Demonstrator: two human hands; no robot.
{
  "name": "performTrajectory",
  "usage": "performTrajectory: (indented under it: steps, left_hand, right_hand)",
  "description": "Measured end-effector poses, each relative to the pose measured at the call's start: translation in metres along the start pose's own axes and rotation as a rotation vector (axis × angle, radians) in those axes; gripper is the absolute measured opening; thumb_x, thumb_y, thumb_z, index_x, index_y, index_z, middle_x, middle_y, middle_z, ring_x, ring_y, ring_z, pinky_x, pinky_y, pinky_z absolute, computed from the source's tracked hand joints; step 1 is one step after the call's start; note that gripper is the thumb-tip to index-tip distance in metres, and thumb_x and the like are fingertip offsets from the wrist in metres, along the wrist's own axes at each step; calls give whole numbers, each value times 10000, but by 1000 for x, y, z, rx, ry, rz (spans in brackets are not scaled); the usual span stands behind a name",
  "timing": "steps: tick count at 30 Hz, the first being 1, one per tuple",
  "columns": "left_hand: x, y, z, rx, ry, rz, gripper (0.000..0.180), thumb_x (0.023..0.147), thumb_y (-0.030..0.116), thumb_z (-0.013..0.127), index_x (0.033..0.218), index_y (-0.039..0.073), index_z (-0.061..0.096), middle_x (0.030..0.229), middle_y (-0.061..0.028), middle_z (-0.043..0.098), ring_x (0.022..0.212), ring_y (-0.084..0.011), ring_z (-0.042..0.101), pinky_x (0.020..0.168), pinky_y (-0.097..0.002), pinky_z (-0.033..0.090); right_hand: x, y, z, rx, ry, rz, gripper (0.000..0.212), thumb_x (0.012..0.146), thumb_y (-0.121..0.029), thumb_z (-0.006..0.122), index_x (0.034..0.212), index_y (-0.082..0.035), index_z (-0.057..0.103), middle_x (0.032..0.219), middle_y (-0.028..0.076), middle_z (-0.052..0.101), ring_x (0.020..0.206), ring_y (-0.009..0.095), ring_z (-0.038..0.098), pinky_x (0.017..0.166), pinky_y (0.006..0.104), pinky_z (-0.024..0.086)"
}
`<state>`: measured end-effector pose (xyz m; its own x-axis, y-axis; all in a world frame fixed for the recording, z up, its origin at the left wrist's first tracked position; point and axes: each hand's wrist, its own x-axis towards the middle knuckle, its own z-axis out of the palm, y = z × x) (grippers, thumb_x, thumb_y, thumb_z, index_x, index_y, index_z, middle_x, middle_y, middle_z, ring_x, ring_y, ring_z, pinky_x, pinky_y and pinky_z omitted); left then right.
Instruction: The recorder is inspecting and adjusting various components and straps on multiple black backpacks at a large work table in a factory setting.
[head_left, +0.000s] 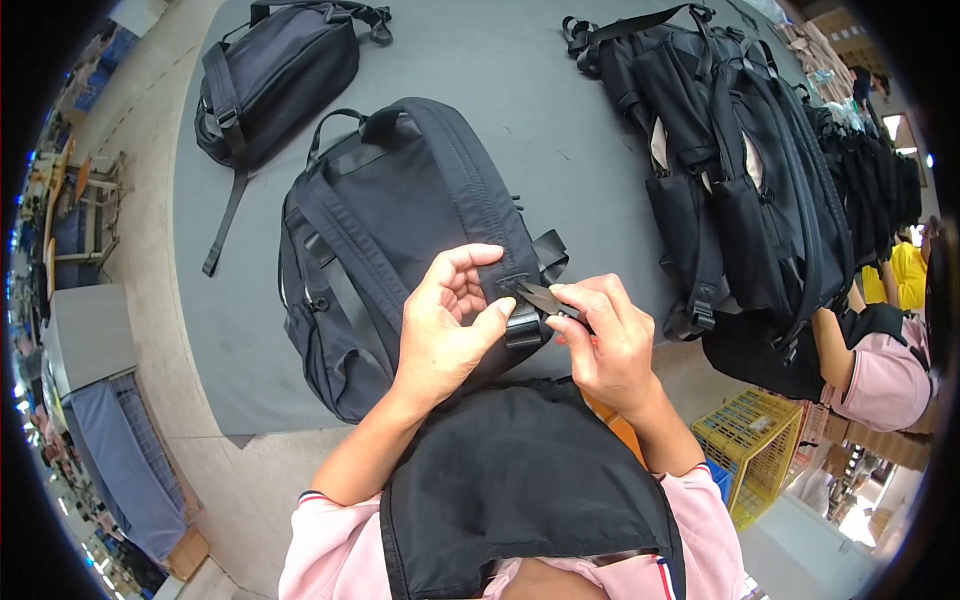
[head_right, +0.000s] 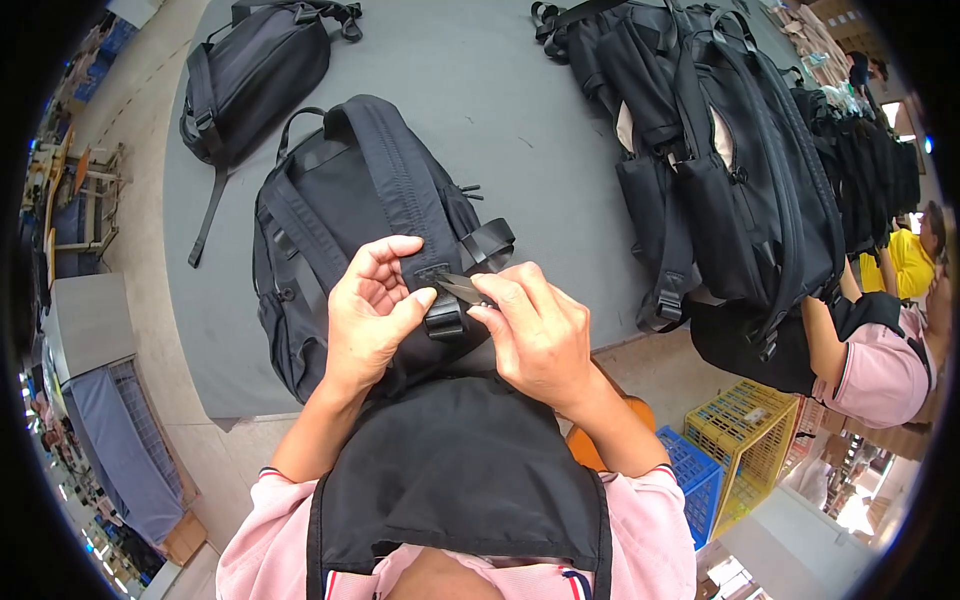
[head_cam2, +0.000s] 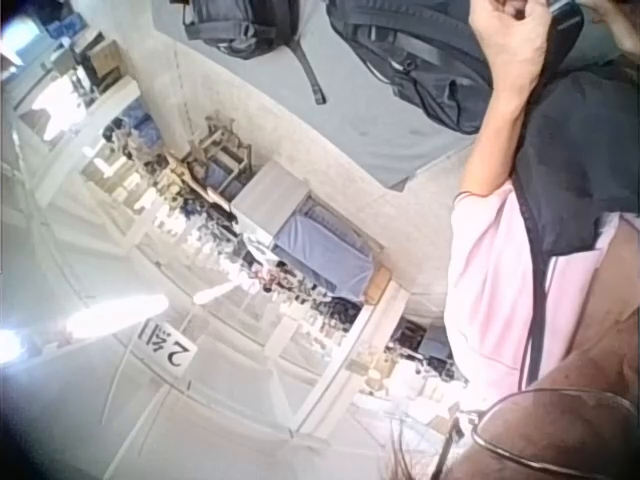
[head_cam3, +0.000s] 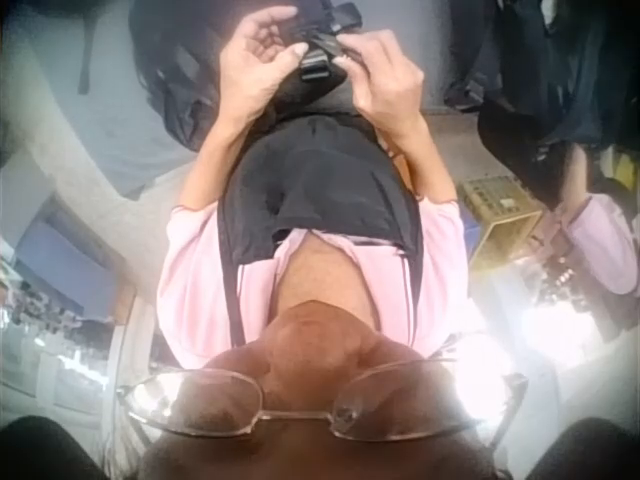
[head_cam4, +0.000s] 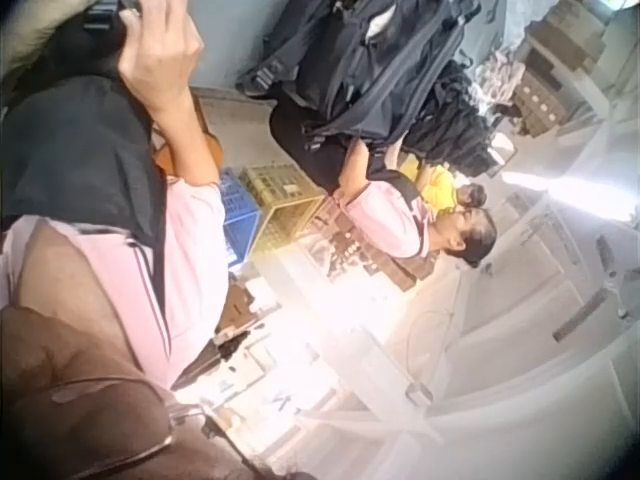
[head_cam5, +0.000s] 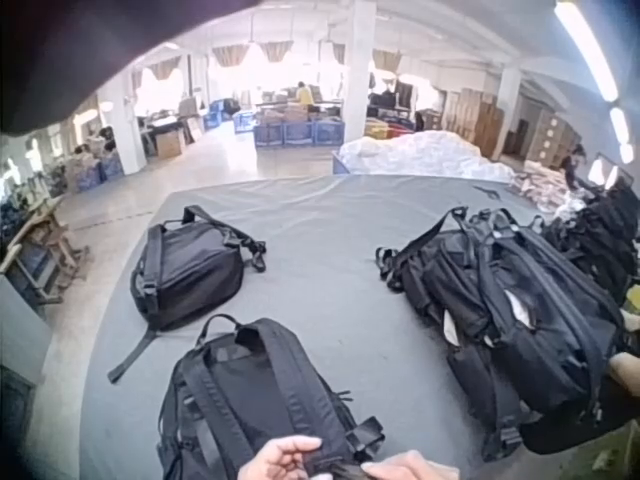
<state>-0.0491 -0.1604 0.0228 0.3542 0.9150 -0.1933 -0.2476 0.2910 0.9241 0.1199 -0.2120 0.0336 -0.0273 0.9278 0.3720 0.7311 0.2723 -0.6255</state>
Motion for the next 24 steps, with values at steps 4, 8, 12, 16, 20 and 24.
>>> performTrajectory:
  steps: [4, 8, 12, 16, 20, 24]
  left_hand:
    - [-1, -1, -1, 9, 0, 10, 411, 782, -73, 629, 1170, -20, 505, 1007, -41, 550, 865, -68, 531, 785, -207, 464]
    - [0, -3, -1, 3, 7, -9, 412, 782, -75, 625, 1172, -21, 502, 1009, -45, 551, 870, -69, 534, 788, -209, 466]
    - [-1, -5, -2, -22, -2, -24, 423, 781, -77, 626, 1180, -25, 495, 1013, -47, 545, 885, -74, 542, 803, -208, 465]
    - [-2, -8, -1, 17, -14, -31, 433, 782, -78, 631, 1188, -31, 488, 1022, -50, 538, 902, -80, 550, 820, -207, 465]
    - [-1, -9, -3, 34, -37, -47, 434, 783, -74, 636, 1189, -32, 490, 1024, -48, 535, 900, -76, 547, 812, -206, 465]
    - [0, -9, -1, 28, -30, -45, 422, 779, -50, 650, 1178, -15, 516, 977, -6, 534, 810, -44, 482, 733, -184, 443]
  right_hand:
    - [1, 0, 2, 18, 13, -29, 265, 718, -4, 697, 965, -10, 601, 816, 105, 580, 595, 206, 592, 507, 285, 475]
    - [-3, -2, 5, 51, 24, 31, 279, 716, -31, 702, 975, -25, 597, 824, 96, 583, 663, 241, 617, 559, 313, 495]
    - [-6, -1, 8, 90, 34, 95, 274, 718, -26, 699, 973, -25, 597, 823, 101, 581, 666, 239, 617, 560, 313, 495]
    - [-5, -2, 7, 20, 18, 65, 273, 718, -31, 698, 972, -27, 600, 820, 93, 580, 650, 238, 609, 552, 315, 485]
    - [-1, 0, 4, -103, 2, -73, 267, 698, 25, 697, 949, -12, 613, 802, 114, 588, 592, 233, 595, 495, 310, 463]
    - [-1, 2, 2, -166, 4, -148, 259, 698, 18, 701, 942, -15, 620, 794, 115, 587, 601, 242, 595, 512, 314, 466]
